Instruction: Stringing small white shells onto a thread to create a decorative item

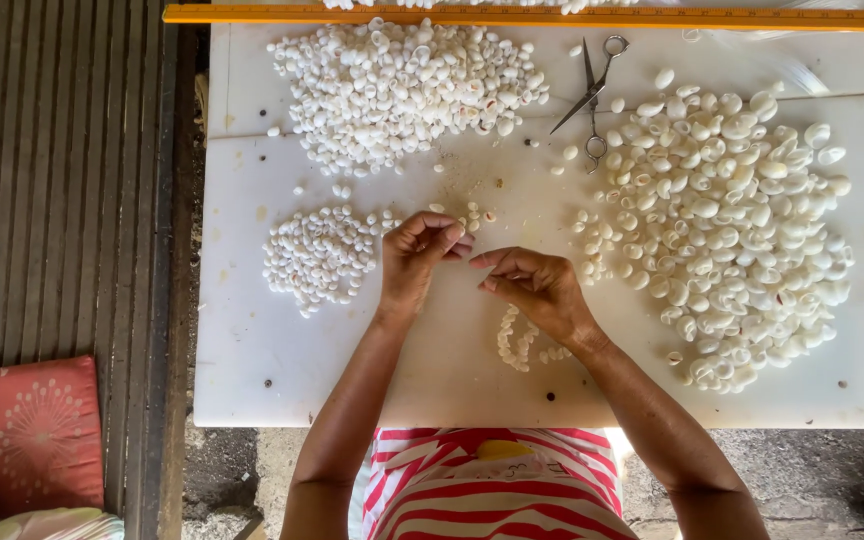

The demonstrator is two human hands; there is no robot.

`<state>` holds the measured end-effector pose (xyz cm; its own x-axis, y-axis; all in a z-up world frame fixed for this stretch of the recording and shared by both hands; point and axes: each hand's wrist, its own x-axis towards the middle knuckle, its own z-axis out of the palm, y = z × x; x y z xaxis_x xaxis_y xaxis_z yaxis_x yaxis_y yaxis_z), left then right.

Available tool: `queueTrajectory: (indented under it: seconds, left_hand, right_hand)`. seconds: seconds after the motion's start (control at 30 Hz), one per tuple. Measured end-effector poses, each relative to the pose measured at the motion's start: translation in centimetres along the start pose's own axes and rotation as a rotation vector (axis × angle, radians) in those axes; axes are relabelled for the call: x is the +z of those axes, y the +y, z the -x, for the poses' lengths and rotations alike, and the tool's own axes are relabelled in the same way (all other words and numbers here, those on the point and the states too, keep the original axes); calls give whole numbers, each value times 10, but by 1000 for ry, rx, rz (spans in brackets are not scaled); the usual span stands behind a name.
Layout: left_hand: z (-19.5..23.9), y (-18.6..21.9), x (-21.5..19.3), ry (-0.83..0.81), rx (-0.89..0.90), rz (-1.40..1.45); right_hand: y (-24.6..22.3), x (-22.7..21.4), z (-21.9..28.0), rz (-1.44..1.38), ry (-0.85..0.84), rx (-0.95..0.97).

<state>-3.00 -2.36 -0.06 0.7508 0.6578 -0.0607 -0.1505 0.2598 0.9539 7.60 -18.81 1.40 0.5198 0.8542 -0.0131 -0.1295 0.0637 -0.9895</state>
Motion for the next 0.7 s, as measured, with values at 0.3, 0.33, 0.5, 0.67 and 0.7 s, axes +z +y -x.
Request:
queueTrajectory:
  seconds: [0.3, 0.33, 0.5, 0.67, 0.7]
  left_hand:
    - [-2, -8, -4, -105, -94, 177]
    - [-2, -7, -3, -107, -92, 177]
    - [0, -3, 1, -147, -47, 179]
    - [3, 0, 3, -174, -40, 150]
    - [3, 1, 4, -179, -39, 144]
  right_hand:
    - [-3, -5, 0, 22, -38, -64]
    - [-4, -5, 0, 23, -37, -66]
    - [-4, -7, -2, 59, -52, -106]
    - [2, -9, -2, 49, -42, -109]
    - [2, -9, -2, 52, -31, -105]
